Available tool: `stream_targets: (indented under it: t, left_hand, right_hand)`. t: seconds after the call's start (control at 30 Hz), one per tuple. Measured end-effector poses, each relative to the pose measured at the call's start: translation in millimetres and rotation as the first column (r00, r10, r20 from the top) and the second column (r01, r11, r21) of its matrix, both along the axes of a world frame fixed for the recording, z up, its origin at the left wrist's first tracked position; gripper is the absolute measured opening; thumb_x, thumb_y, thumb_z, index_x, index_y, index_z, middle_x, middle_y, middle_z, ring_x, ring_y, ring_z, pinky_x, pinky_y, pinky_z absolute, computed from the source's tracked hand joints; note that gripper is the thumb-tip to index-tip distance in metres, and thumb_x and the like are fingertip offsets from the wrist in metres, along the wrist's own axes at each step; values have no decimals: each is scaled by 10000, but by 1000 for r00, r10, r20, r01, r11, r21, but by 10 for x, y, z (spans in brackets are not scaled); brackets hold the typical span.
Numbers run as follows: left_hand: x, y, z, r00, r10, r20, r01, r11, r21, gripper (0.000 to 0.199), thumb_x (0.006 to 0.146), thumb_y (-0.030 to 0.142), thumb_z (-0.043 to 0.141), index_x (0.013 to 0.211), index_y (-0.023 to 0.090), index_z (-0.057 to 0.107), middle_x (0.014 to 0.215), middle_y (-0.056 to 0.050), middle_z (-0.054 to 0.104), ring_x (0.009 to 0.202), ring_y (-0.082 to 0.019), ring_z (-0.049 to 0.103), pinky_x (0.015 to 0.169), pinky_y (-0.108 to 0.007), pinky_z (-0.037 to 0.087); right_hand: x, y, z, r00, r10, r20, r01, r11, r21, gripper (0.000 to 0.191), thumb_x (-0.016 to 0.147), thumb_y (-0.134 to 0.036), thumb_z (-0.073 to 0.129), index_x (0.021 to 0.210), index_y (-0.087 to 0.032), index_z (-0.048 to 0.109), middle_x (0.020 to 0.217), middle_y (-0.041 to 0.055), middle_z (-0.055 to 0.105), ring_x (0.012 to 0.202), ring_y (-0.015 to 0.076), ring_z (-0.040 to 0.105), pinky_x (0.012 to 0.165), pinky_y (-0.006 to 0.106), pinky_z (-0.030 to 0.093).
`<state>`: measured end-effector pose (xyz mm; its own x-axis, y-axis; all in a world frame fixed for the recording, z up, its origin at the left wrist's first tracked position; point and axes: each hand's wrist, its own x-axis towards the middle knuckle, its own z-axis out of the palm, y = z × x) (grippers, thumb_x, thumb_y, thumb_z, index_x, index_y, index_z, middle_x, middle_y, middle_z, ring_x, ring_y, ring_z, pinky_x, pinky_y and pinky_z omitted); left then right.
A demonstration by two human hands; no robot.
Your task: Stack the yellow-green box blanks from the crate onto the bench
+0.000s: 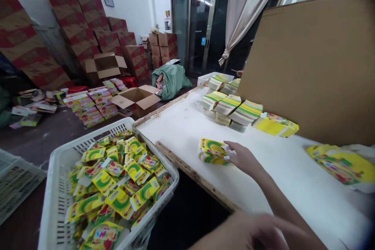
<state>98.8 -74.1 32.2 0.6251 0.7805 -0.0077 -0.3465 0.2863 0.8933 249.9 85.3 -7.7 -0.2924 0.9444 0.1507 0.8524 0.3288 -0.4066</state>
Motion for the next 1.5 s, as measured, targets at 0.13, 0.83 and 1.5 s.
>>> stream_targets:
  t: [0.13, 0.83, 1.5]
  left_hand:
    - [-139, 282, -291, 963, 268, -19, -269, 958, -95, 412, 685, 424, 637, 966, 129, 575, 667, -30, 579, 618, -111, 530, 611, -240, 421]
    - [-390, 550, -568, 759, 637, 137, -561, 746, -357, 371, 704, 358, 636, 1011, 158, 579, 962, -95, 626, 890, -202, 581, 716, -285, 461]
    - [-574, 460, -536, 669, 743, 32, -737, 656, 162, 278, 661, 308, 655, 891, 153, 683, 986, -119, 646, 997, -279, 548, 915, -350, 397]
  right_hand:
    - [-107, -44, -106, 997, -35, -73, 36, 999, 16, 444, 692, -92, 465, 1129, -161, 501, 1042, 95, 592, 926, 205, 559, 829, 333, 433]
    - [-475, -600, 69, 636, -30, -771, -116, 984, -134, 333, 652, -150, 590, 934, -218, 428, 791, 1, 529, 707, 132, 533, 624, 266, 475]
    - [-952, -1067, -336, 383, -308, -871, -196, 894, -402, 384, 607, -110, 582, 908, -238, 381, 578, -94, 472, 479, 76, 447, 461, 203, 355]
